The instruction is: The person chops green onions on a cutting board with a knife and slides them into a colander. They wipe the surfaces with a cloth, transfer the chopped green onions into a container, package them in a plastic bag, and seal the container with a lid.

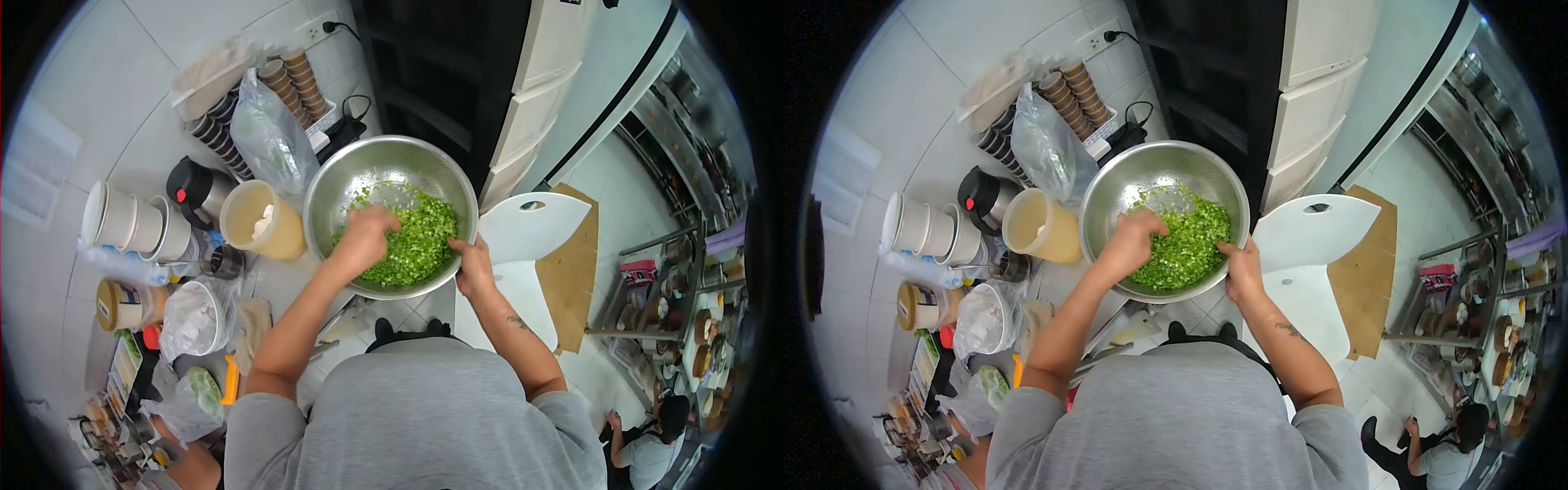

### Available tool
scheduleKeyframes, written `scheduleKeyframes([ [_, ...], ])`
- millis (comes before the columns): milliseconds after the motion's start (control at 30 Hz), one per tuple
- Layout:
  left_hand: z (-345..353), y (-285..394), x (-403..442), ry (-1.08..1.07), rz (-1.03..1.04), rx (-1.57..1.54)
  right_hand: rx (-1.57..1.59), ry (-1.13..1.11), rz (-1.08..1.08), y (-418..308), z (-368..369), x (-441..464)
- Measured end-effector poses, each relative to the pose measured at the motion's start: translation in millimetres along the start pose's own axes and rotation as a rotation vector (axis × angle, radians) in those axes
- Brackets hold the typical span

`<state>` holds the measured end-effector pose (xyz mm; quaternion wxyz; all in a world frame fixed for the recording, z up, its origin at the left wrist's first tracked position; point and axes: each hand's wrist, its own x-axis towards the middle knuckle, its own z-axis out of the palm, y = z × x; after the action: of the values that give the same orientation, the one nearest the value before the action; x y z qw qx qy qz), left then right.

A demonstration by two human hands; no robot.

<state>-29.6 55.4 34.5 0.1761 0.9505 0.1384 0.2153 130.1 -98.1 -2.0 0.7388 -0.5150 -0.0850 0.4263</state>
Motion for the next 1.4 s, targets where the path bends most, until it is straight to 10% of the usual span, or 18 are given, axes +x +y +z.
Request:
scheduleKeyframes([
  [100, -25, 8, 8, 0.259, -0.306, -0.460, -0.106, -0.029, 0.065, -18, -11, 15],
  [233, -7, 13, -8, 0.057, 0.068, 0.147, 0.035, -0.006, -0.056, -33, -18, 24],
  [333, -22, 21, -1, 0.163, -0.439, -0.309, 0.075, -0.040, -0.126, -18, -13, -3],
  [433, -22, -4, -2, 0.116, -0.452, -0.264, 0.088, 0.005, -0.025, 2, -3, -20],
  [533, -11, 4, -9, -0.255, -0.065, 0.081, 0.130, 0.034, 0.017, -1, -2, -15],
  [567, -6, 4, -10, 0.004, 0.133, 0.153, 0.136, 0.032, 0.032, -3, -3, -12],
  [667, -19, 9, 4, 0.248, -0.284, -0.225, 0.122, 0.071, 0.042, -12, -6, -8],
  [800, -24, 0, -16, 0.398, -0.378, 0.248, 0.141, 0.112, 0.042, -21, -13, -8],
  [967, 6, -36, -51, 0.399, -0.686, -0.053, 0.075, 0.114, 0.001, -21, -26, -6],
  [1233, -7, 1, -33, 0.819, -0.566, -0.275, -0.157, 0.041, -0.364, -72, -3, -17],
  [1400, 13, -22, -22, 0.645, -0.622, -0.299, -0.054, 0.136, -0.218, -55, -11, 9],
])
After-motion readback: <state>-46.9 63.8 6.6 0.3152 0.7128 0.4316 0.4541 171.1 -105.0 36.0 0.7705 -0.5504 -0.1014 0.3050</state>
